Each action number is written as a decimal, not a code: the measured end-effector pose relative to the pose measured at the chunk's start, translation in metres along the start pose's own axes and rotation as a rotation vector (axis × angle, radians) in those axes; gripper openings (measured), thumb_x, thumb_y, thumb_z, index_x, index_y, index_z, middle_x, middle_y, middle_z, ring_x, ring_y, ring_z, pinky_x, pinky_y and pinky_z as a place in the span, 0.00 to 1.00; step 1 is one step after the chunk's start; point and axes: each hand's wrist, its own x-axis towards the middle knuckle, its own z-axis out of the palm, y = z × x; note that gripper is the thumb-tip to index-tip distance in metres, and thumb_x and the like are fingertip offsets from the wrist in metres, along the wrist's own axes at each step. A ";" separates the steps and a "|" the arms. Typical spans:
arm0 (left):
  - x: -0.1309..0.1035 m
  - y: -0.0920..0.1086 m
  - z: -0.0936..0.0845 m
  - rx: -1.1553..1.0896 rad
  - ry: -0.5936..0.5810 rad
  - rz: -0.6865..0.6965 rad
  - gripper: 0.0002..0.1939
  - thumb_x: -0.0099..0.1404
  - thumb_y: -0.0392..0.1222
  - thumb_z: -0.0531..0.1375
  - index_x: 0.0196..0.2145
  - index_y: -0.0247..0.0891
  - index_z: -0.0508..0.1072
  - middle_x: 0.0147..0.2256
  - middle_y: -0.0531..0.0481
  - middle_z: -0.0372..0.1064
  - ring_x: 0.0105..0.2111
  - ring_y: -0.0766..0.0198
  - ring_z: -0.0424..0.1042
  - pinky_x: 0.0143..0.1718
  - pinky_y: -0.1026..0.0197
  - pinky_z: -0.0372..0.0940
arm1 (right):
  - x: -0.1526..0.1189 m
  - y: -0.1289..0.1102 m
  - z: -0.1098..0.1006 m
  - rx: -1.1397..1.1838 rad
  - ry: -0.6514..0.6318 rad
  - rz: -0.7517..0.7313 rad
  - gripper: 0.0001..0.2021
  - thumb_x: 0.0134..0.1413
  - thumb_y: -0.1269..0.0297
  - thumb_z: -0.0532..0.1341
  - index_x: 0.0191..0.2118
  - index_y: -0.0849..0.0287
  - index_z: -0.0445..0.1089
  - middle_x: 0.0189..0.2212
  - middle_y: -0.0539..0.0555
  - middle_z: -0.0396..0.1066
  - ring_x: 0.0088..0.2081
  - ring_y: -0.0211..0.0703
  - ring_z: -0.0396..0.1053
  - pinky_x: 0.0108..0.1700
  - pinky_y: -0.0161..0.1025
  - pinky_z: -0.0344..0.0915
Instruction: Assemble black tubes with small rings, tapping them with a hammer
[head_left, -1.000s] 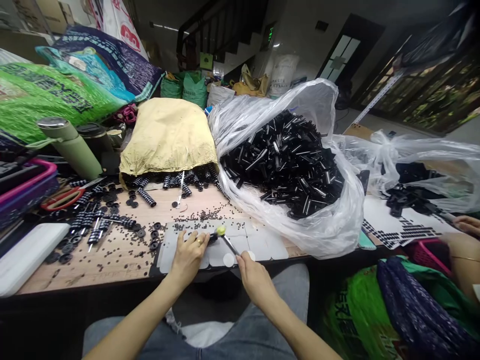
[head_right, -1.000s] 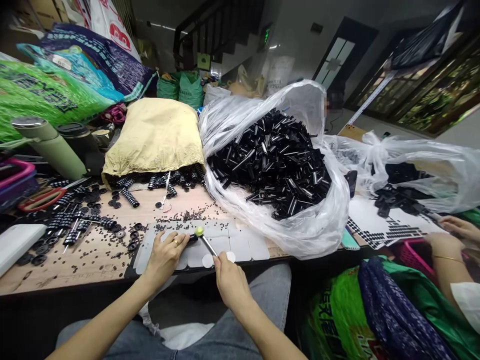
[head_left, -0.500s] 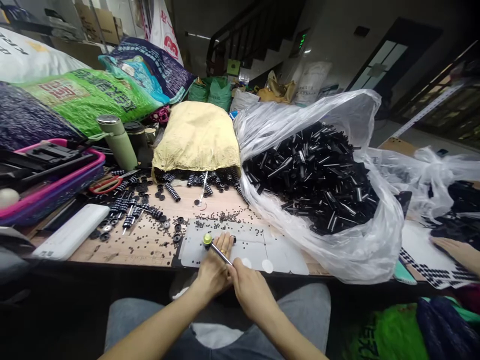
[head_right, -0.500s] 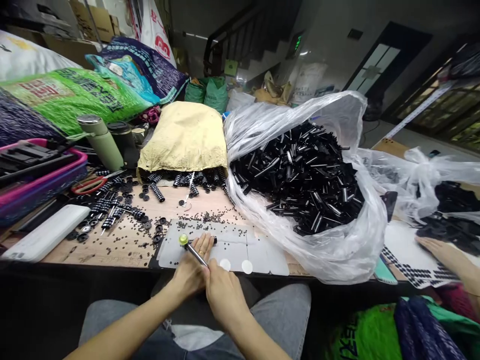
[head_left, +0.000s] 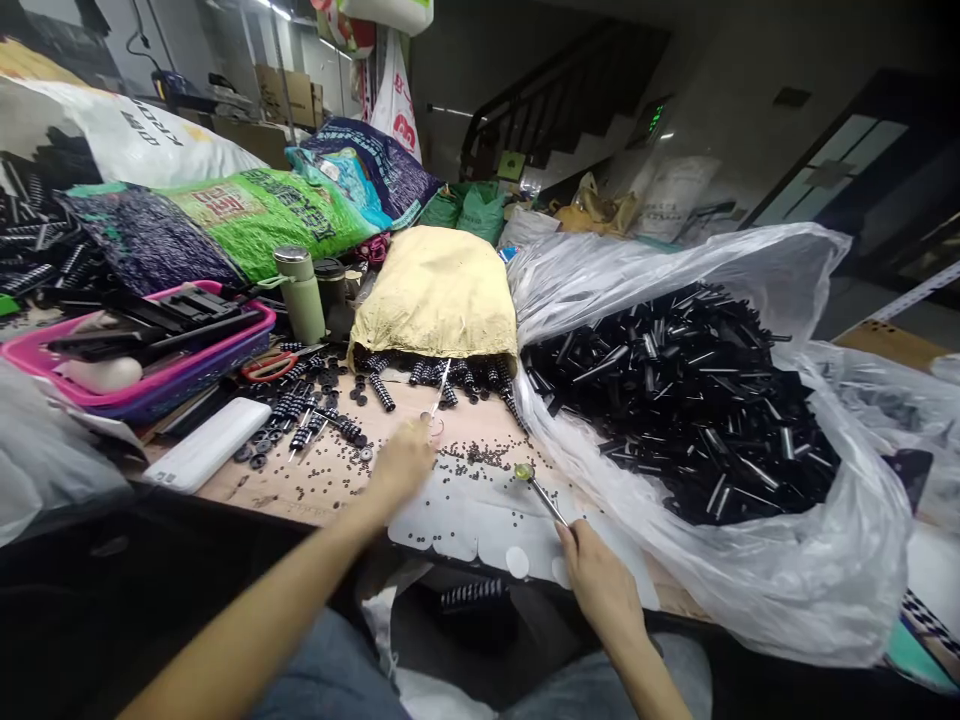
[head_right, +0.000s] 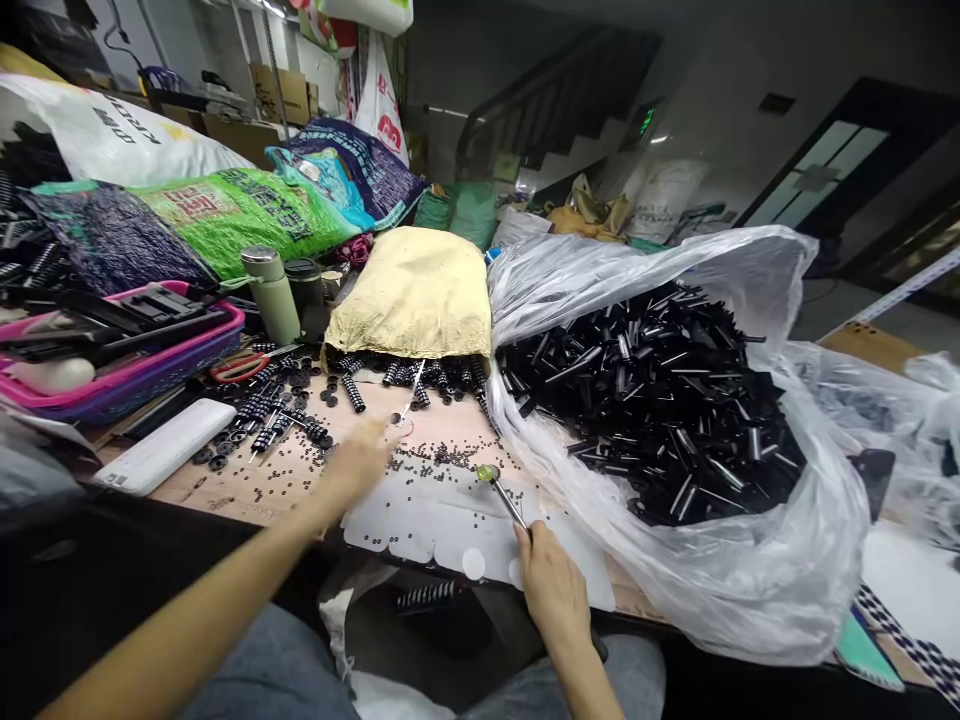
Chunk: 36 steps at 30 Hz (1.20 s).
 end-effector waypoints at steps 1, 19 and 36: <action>0.028 -0.015 -0.014 0.020 0.058 -0.192 0.20 0.64 0.47 0.44 0.48 0.33 0.63 0.40 0.35 0.67 0.37 0.54 0.67 0.34 0.55 0.63 | 0.000 0.002 0.004 -0.022 0.042 -0.016 0.16 0.59 0.53 0.41 0.30 0.56 0.58 0.27 0.52 0.67 0.29 0.45 0.67 0.27 0.37 0.54; 0.066 -0.026 -0.022 -0.723 -0.118 -0.442 0.10 0.63 0.37 0.47 0.41 0.32 0.63 0.24 0.49 0.66 0.22 0.65 0.69 0.25 0.63 0.65 | 0.130 0.017 -0.061 0.268 0.390 0.022 0.16 0.60 0.64 0.45 0.46 0.70 0.61 0.44 0.63 0.61 0.49 0.50 0.59 0.48 0.50 0.57; -0.013 0.058 -0.006 -1.028 -0.443 -0.313 0.19 0.44 0.49 0.65 0.31 0.35 0.68 0.15 0.59 0.57 0.11 0.76 0.49 0.12 0.71 0.44 | 0.072 -0.059 -0.066 1.179 -0.228 -0.304 0.22 0.45 0.46 0.57 0.33 0.65 0.67 0.26 0.53 0.69 0.25 0.35 0.66 0.28 0.35 0.64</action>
